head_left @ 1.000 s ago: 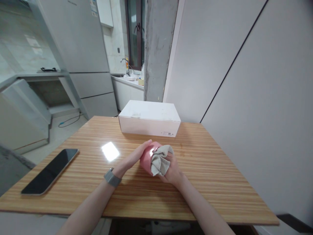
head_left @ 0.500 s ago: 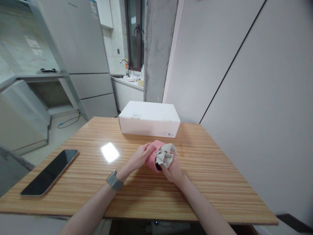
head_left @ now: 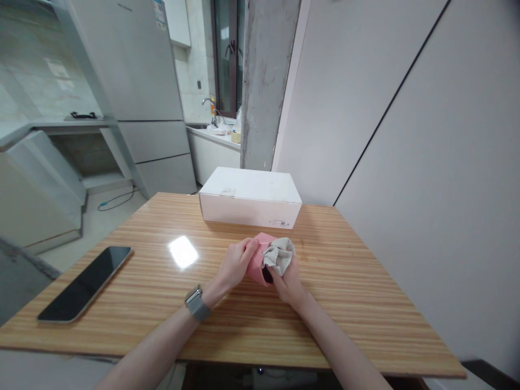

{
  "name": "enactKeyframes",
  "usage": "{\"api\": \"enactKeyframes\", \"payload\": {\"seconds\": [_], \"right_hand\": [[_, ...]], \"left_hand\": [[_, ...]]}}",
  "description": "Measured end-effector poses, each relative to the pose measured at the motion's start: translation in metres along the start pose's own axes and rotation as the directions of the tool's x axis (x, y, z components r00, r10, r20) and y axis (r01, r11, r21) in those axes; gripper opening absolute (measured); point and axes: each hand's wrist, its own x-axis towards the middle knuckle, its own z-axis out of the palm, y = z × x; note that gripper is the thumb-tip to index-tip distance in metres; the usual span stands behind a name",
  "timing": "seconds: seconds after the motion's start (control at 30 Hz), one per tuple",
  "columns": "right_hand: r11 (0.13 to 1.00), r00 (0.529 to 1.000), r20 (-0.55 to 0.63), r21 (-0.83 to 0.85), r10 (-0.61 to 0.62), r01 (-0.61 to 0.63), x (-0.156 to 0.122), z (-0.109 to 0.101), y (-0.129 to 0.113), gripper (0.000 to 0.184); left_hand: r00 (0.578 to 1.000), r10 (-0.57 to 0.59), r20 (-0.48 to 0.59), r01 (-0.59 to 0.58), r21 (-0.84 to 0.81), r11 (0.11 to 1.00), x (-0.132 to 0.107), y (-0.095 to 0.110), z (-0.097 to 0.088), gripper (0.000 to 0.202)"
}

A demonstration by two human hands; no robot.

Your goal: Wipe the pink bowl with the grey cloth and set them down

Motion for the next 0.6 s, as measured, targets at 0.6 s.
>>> {"api": "enactKeyframes", "payload": {"seconds": [0.6], "right_hand": [[0.949, 0.948, -0.166, 0.213, 0.271, -0.234, -0.0002, 0.0081, 0.0051, 0.022]], "left_hand": [[0.990, -0.104, 0.098, 0.136, -0.407, 0.903, 0.0078, -0.0017, 0.0047, 0.046]]}}
